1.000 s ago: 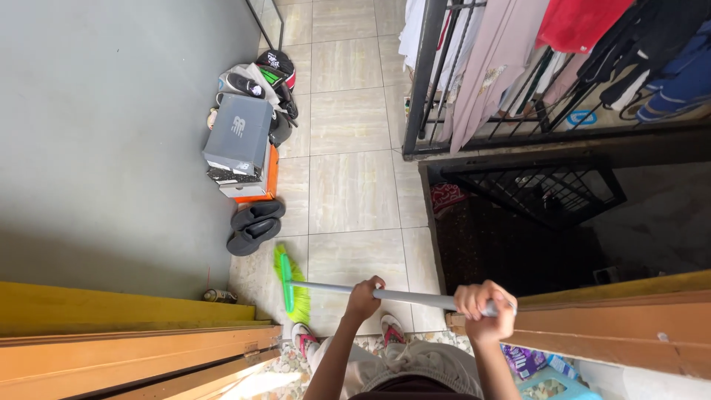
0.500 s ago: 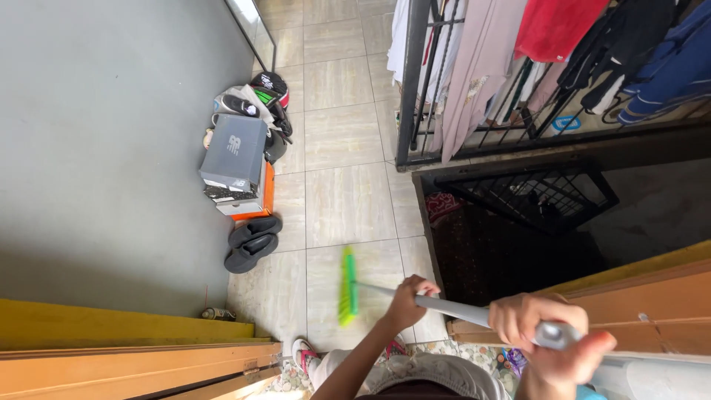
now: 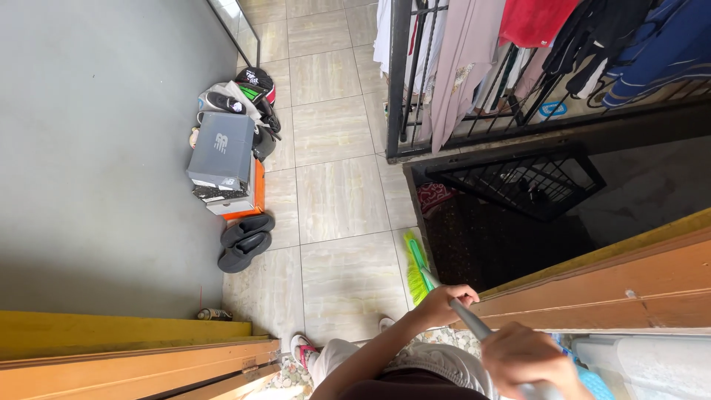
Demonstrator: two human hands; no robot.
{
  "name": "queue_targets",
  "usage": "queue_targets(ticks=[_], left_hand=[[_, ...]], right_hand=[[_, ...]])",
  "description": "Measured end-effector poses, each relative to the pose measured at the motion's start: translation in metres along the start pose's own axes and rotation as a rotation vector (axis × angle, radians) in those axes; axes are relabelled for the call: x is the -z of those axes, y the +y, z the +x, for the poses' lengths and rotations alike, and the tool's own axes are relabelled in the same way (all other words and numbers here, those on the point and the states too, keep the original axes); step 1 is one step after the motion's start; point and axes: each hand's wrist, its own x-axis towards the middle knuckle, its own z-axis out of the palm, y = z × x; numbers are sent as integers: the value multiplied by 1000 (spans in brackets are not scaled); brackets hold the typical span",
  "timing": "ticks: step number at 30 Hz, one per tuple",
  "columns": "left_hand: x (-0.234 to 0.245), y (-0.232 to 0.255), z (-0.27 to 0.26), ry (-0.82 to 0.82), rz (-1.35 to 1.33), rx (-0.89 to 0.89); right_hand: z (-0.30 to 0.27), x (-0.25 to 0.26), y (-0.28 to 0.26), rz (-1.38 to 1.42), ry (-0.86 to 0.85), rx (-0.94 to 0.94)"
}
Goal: The person is sweeping the tiled floor with a green broom in a narrow hallway.
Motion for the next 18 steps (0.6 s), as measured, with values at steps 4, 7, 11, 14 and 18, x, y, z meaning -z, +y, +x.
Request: queue_targets(ticks=[4,7,11,14,18], left_hand=[[-19,-7,10,-42,95,1],[-17,-18,15,-51,162,-23],[30,9,-5,-80,-31,298],[39,-64,-30,110,201,189],[64,-67,-55,216,296,223]], right_hand=[[-54,61,21,-201,-108,-11],[-74,89,22,-211,-197,-28],[18,112,28,587,-474,157],[-11,54,77,617,475,93],[2,14,95,496,781,81]])
